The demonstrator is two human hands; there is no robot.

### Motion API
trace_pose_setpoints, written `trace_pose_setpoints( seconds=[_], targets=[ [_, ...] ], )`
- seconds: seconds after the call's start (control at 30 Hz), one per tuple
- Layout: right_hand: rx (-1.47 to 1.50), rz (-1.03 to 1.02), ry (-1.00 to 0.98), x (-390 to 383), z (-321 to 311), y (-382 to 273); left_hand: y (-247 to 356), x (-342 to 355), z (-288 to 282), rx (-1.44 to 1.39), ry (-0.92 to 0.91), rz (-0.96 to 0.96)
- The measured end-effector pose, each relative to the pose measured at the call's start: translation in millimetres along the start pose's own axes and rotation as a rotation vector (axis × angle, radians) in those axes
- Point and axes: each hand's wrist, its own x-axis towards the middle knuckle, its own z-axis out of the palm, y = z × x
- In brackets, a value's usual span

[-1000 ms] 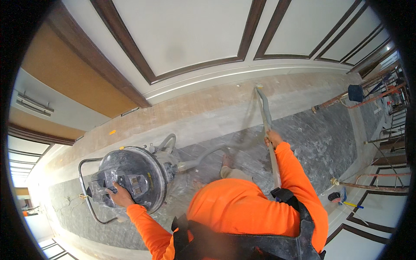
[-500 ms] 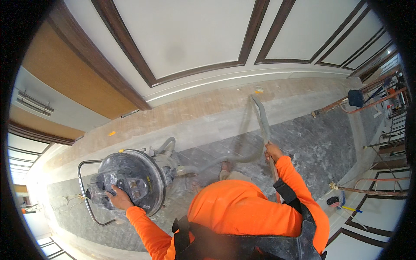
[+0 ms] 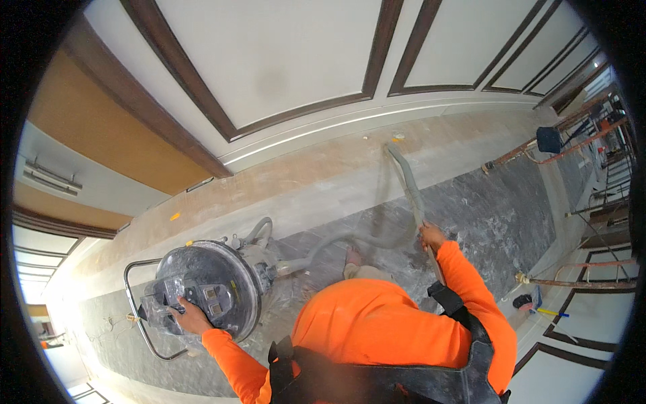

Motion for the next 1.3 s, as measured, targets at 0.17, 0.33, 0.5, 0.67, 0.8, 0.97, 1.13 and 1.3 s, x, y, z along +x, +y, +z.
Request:
trace_pose_setpoints(
  seconds=[0.17, 0.33, 0.5, 0.67, 0.8, 0.97, 1.13, 1.3],
  targets=[
    [-0.17, 0.121, 0.017, -83, 3, 18, 6, -5, -4, 0.004, -0.016, -0.045],
    [-0.18, 0.019, 0.012, -92, 10, 6, 6, -4, -5, 0.01, -0.023, -0.035],
    [-0.237, -0.034, 0.0, -7, 23, -1, 3, -2, -8, -0.016, 0.004, 0.027],
    [-0.274, -0.157, -0.026, 84, 18, 3, 2, 2, -4, -0.028, -0.03, 0.038],
    [-0.298, -0.078, -0.096, 50, 27, -24, 5, -2, -15, -0.016, -0.019, 0.02],
    [-0.486, -0.117, -0.001, -23, 14, 23, -6, 2, -3, 0.015, 0.032, 0.057],
    [-0.511, -0.025, -0.016, -105, 21, -11, -8, 1, -1, 0.025, 0.062, 0.06],
    [-0.657, -0.273, 0.046, -23, 17, 20, 4, -1, -8, 0.042, 0.018, 0.014]
  ],
)
